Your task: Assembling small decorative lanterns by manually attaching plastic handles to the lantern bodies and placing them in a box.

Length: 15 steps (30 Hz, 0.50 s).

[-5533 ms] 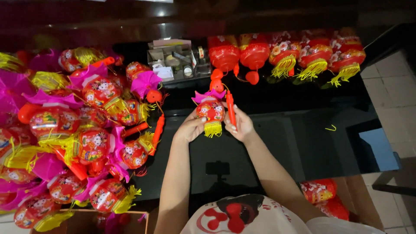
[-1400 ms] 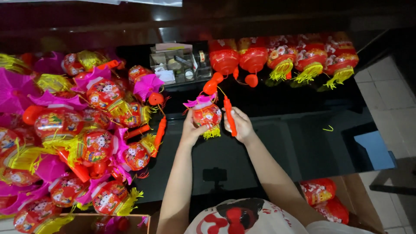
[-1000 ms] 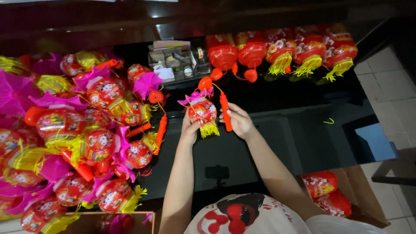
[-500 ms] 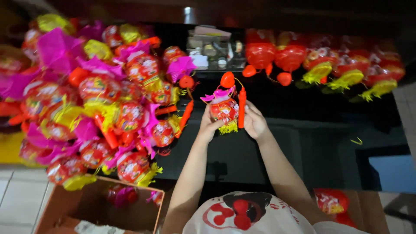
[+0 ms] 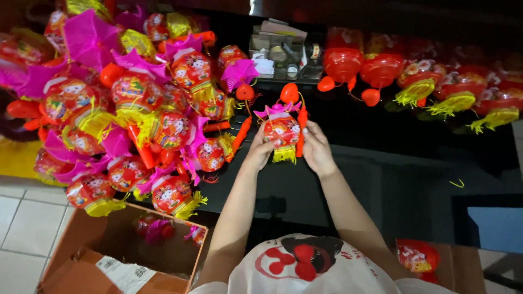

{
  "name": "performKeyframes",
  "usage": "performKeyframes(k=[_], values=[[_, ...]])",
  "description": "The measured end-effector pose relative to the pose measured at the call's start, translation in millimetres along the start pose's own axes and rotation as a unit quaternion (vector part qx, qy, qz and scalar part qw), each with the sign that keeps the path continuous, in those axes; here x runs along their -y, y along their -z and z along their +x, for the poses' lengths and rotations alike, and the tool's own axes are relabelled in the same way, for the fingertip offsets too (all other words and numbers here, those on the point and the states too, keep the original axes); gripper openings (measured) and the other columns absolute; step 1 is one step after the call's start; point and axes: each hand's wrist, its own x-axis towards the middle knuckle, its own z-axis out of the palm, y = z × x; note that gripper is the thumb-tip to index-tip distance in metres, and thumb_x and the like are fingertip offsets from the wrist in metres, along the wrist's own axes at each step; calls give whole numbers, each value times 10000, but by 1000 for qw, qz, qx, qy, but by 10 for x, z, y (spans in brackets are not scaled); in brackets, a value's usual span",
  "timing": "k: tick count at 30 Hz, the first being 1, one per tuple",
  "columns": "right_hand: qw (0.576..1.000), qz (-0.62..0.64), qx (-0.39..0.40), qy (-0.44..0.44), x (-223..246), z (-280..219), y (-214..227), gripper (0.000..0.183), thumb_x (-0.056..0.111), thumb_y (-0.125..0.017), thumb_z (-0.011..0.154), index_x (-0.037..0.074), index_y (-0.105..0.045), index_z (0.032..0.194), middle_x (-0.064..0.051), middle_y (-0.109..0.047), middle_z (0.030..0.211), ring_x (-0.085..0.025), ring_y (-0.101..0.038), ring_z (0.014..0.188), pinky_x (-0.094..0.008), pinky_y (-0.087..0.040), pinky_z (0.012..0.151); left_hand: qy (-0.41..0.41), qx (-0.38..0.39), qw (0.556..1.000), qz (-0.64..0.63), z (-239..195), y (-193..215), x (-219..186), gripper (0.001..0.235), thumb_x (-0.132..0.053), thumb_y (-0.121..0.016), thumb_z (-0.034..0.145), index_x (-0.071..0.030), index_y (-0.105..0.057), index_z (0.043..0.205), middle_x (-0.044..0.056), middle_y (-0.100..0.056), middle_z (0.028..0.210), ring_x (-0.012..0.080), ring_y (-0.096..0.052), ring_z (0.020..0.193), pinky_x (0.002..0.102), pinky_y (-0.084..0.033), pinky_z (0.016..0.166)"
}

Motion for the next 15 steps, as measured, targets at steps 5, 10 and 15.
performKeyframes(k=[5, 10, 15], values=[[999, 3, -32, 38, -176, 17, 34, 197, 67, -623, 1020, 67, -675, 1210, -67, -675, 1150, -230, -679, 1124, -435, -572, 997, 35, 30, 998, -39, 50, -93, -93, 741, -142, -827, 753, -68, -501, 1414, 166, -665, 1218, 284, -694, 1085, 460, -581, 938], [991, -63, -79, 86, -111, -36, -186, 182, 48, -637, 1020, 21, -671, 1197, -62, -660, 1093, -172, -685, 1064, -351, -580, 963, 89, 39, 990, -100, 101, 15, 20, 652, -147, -780, 789, -21, -531, 1379, 198, -690, 1191, 336, -706, 1072, 517, -587, 903], [965, -188, -120, 140, -156, -33, -184, 174, 23, -692, 980, 32, -732, 1149, -44, -632, 1012, -122, -637, 1036, -331, -564, 952, 122, 40, 983, -133, 178, 265, 273, 649, -215, -793, 797, -18, -546, 1363, 206, -702, 1189, 344, -717, 1057, 531, -592, 886]])
